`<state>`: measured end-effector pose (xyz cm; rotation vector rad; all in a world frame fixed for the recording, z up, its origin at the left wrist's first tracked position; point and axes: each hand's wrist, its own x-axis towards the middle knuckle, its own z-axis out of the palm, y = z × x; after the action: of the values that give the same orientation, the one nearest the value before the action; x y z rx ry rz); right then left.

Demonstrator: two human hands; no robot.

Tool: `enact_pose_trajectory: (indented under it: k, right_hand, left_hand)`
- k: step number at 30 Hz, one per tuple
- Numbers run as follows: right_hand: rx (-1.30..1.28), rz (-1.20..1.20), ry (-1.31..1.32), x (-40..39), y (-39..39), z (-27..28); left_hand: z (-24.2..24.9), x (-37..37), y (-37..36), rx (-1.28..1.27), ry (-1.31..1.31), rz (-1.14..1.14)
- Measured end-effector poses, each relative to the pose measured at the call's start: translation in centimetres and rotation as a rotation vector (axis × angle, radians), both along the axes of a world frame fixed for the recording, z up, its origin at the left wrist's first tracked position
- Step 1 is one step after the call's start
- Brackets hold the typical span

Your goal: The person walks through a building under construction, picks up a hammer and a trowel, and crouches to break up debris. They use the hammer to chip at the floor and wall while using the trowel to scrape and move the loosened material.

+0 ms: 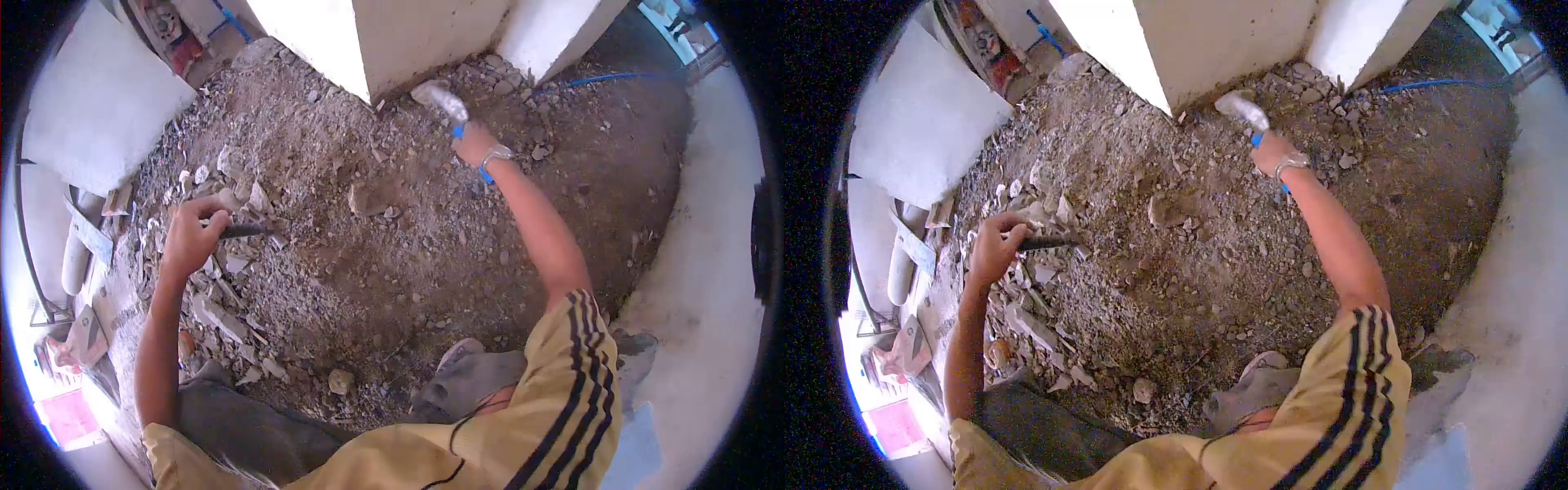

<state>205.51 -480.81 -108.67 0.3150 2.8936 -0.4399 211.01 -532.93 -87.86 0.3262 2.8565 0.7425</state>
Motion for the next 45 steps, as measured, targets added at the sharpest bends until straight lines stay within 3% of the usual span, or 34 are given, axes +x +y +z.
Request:
enact_pose_trajectory:
  k: [4,7,10,13,15,17,18,21,22,25,26,28,32,34,37,41,42,45]
  right_hand:
    - [-0.073,-0.143,0.11,1.6,-2.3,1.6]
    - [-0.107,-0.175,0.204,0.7,-1.4,-1.7]
    - [-0.235,-0.134,-0.146,-1.2,0.0,2.1]
    - [-0.138,-0.296,0.396,-0.6,-0.4,0.6]
    - [-0.164,-0.266,0.2,-0.5,0.1,0.2]
    - [-0.305,-0.206,-0.179,-1.5,1.3,0.9]
    - [-0.236,-0.233,0.008,-1.9,1.0,0.3]
    - [-0.024,-0.307,0.567,-0.8,-1.4,-0.9]
    - [-0.061,-0.272,0.323,0.0,-1.8,0.5]
    - [-0.215,-0.146,0.015,-2.5,0.1,-2.6]
    - [-0.554,-0.304,0.003,-0.5,-1.7,1.9]
    - [-0.504,-0.492,0.218,-0.9,-2.5,1.2]
    - [-0.201,-0.207,0.031,-0.8,-1.7,1.4]
    - [-0.322,-0.224,-0.021,-2.7,0.0,-2.3]
    - [-0.012,-0.307,0.483,-0.1,-2.9,-2.7]
    - [-0.293,-0.216,0.148,1.1,-1.9,-5.0]
    - [-0.231,-0.203,0.271,2.5,-3.2,-3.8]
    - [-0.032,-0.159,0.131,5.3,-5.9,-0.7]
  left_hand:
    - [0.2,0.5,0.2,0.008,-0.022,0.011]
    - [-0.7,0.7,-0.6,0.026,-0.016,0.001]
    - [0.1,1.1,-0.7,0.078,-0.081,0.045]
    - [0.0,1.2,-1.1,0.008,-0.069,0.044]
    - [-0.2,1.3,-1.3,-0.024,-0.03,0.0]
    - [-0.2,1.1,-1.7,-0.049,0.04,-0.088]
    - [-0.1,1.0,-1.8,-0.08,0.078,-0.153]
    - [1.2,2.1,-1.4,-0.11,-0.076,-0.028]
    - [0.9,2.2,-1.6,-0.105,-0.084,-0.034]
    - [0.8,2.1,-2.6,-0.103,-0.163,-0.011]
    - [1.1,2.5,-2.5,-0.086,-0.234,0.038]
    - [0.9,3.0,-3.0,-0.071,-0.254,0.039]
    - [1.1,3.2,-3.2,-0.022,-0.284,0.047]
    - [0.5,3.0,-3.6,-0.022,-0.283,0.033]
    - [1.0,3.4,-3.3,-0.022,-0.213,-0.008]
    - [-0.2,3.3,-4.8,-0.034,-0.125,-0.088]
    - [0.3,3.7,-4.6,-0.013,-0.167,-0.05]
    - [-0.8,4.0,-5.8,-0.056,-0.012,-0.182]
